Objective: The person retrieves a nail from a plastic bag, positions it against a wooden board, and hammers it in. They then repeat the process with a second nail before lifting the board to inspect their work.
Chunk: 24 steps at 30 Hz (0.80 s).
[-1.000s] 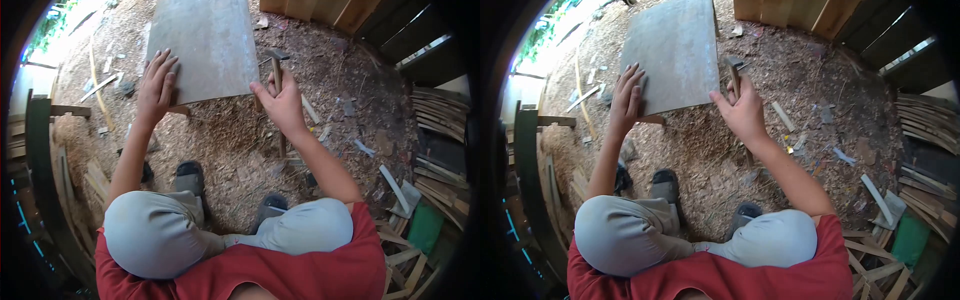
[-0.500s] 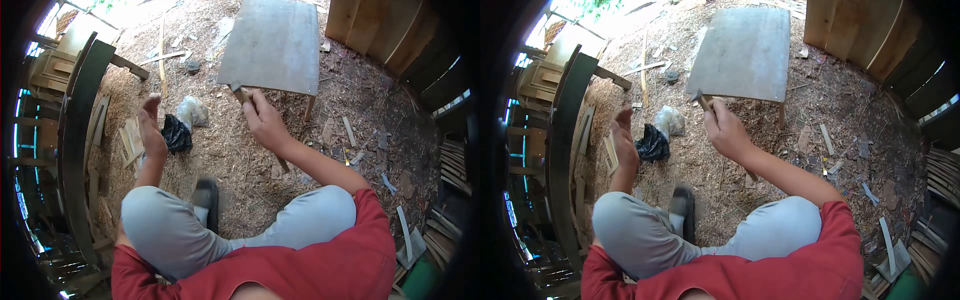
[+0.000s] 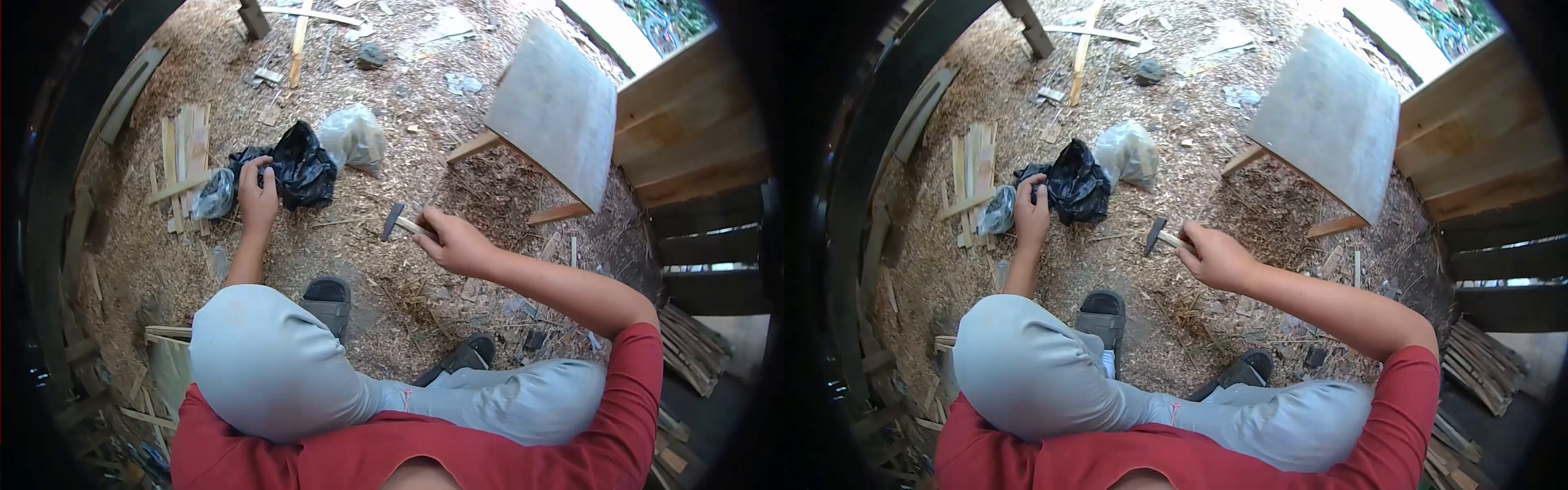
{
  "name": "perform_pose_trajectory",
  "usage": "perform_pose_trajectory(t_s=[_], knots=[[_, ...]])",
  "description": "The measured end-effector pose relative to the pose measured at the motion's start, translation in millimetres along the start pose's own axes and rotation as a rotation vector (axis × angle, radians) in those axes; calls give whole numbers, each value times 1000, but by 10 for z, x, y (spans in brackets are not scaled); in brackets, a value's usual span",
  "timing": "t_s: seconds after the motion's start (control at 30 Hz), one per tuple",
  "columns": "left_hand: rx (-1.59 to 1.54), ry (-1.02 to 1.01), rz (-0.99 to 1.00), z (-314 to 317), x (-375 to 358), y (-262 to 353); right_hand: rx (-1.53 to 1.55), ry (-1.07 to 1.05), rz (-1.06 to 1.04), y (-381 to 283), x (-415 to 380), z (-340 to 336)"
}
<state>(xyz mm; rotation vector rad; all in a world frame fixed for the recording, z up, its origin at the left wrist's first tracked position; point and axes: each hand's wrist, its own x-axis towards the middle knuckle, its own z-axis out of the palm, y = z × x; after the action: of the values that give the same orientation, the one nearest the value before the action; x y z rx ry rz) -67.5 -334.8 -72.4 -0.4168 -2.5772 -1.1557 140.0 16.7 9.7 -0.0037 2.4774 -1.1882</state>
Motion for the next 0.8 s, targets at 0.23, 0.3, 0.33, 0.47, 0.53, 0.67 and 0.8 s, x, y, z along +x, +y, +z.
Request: perform_pose_trajectory(t_s=[0.23,0.3,0.33,0.47,0.53,0.67,0.8], knots=[[64,-325,144,6,-191,-473,-301,-22,-195,-38,1187,759],[68,-387,111,95,-286,-496,-305,127,-331,-224,1564,867],[76,-422,137,130,-318,-479,-292,302,-458,-353,1746,907],[102,-419,284,242,-377,-633,-224,398,-630,-657,2566,921],[95,-445,237,220,-341,-615,-221,378,-664,-561,2882,938],[-77,-315,115,255,-285,-751,-386,322,-425,-218,3147,1144],[-1,-375,131,255,-301,-822,-278,385,-454,-117,3106,1251]])
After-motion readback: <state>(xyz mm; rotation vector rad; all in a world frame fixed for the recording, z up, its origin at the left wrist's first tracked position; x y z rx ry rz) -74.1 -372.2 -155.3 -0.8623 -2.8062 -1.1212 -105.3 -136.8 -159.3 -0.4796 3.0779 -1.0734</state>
